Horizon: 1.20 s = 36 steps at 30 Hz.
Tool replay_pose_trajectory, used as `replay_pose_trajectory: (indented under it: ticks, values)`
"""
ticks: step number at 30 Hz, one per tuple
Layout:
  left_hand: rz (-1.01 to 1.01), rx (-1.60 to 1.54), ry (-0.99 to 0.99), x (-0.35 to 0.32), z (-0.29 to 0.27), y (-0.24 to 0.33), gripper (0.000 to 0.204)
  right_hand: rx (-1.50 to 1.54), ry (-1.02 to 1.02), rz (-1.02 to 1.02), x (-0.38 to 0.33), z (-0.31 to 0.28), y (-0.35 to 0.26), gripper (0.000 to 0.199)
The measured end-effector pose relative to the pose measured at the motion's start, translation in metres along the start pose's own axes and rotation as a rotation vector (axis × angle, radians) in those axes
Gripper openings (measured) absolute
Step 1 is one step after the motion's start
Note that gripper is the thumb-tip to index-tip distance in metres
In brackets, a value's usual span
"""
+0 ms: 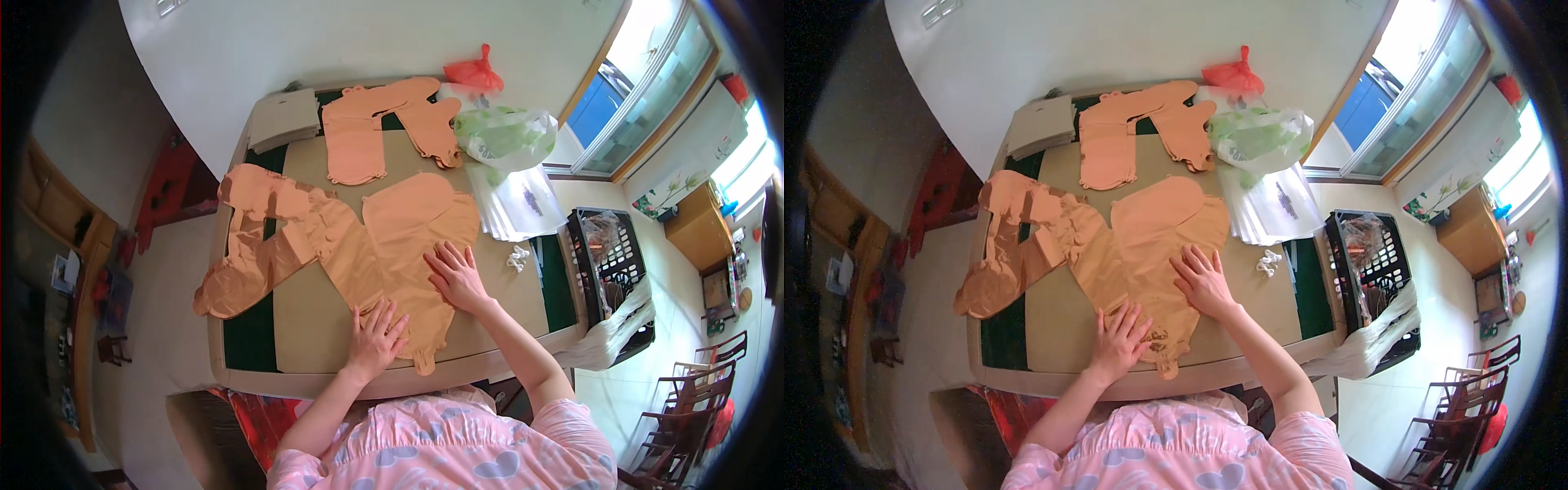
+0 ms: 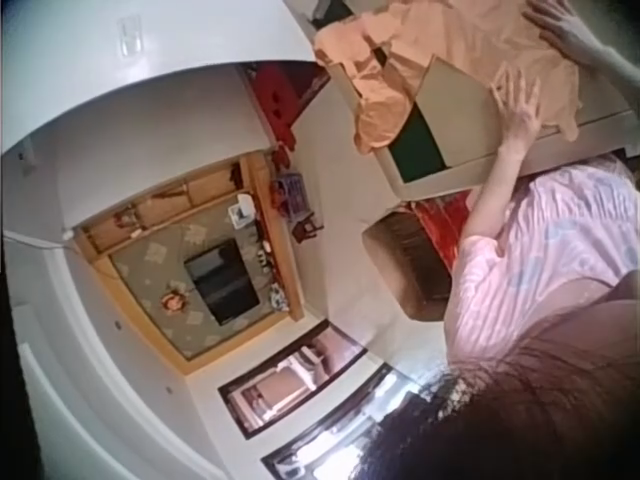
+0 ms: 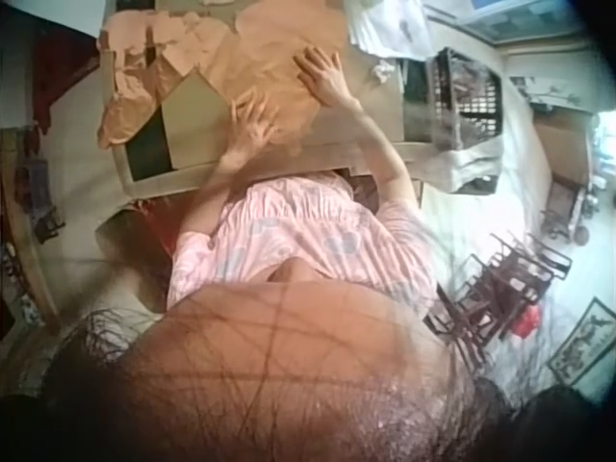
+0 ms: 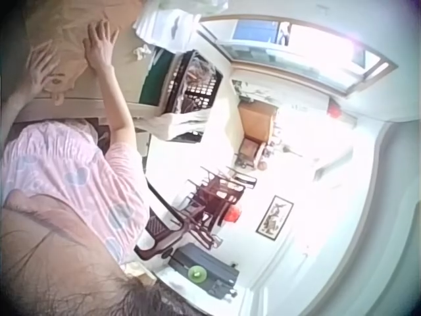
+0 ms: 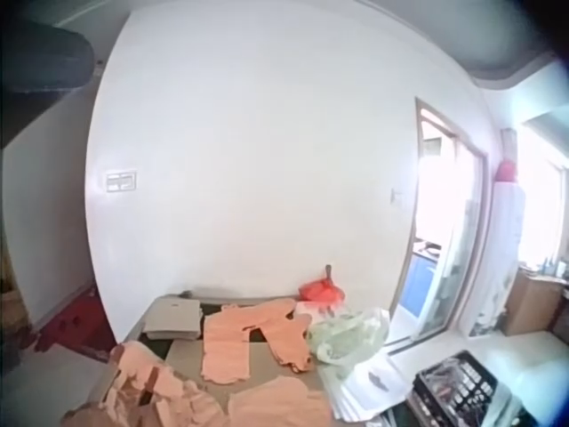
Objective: Folding foil balloons and placing them into plastic packaging sleeves with cardboard inserts.
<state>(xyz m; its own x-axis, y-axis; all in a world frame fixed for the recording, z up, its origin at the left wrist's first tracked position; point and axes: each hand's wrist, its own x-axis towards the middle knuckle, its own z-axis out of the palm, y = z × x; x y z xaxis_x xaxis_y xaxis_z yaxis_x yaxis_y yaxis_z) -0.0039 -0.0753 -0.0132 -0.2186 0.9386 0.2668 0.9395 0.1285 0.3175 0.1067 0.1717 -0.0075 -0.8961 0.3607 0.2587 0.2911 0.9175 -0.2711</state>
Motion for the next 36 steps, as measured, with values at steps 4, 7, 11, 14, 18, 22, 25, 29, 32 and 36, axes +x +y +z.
replay_pose_trajectory:
  ticks: [4,7,11,14,18,22,25,29,32,36]
  values:
    - [-0.021,-0.006,0.037,-0.002,0.002,0.001,0.046,-0.035,0.006,0.002,0.001,0.002,-0.001,0.046]
    - [-0.037,0.010,0.037,-0.002,0.003,0.000,0.046,-0.025,0.001,0.013,0.003,0.002,0.002,0.046]
    - [-0.040,0.000,0.042,-0.002,0.003,0.000,0.046,0.012,0.067,0.227,0.005,0.000,0.018,0.044]
    - [-0.042,-0.008,0.045,-0.001,0.004,0.000,0.045,-0.023,0.045,0.286,0.005,-0.002,0.030,0.044]
    - [-0.043,-0.019,0.046,-0.002,0.005,0.000,0.045,-0.037,0.029,0.253,0.005,-0.004,0.037,0.044]
    - [-0.024,-0.012,0.019,-0.002,0.001,0.002,0.050,-0.052,0.034,0.240,0.002,-0.003,0.043,0.046]
    - [-0.046,-0.076,0.046,-0.004,0.002,0.003,0.056,-0.050,0.117,0.201,-0.003,-0.001,0.043,0.047]
    - [-0.163,-0.027,0.106,-0.011,0.001,-0.015,0.057,-0.024,-0.018,-0.050,-0.007,-0.016,-0.005,0.046]
    - [-0.199,-0.010,0.088,-0.009,0.000,-0.019,0.055,0.033,-0.114,-0.153,-0.012,-0.011,-0.023,0.048]
    - [-0.172,0.030,0.064,-0.005,0.000,-0.016,0.054,0.037,-0.126,-0.149,-0.011,-0.007,-0.028,0.050]
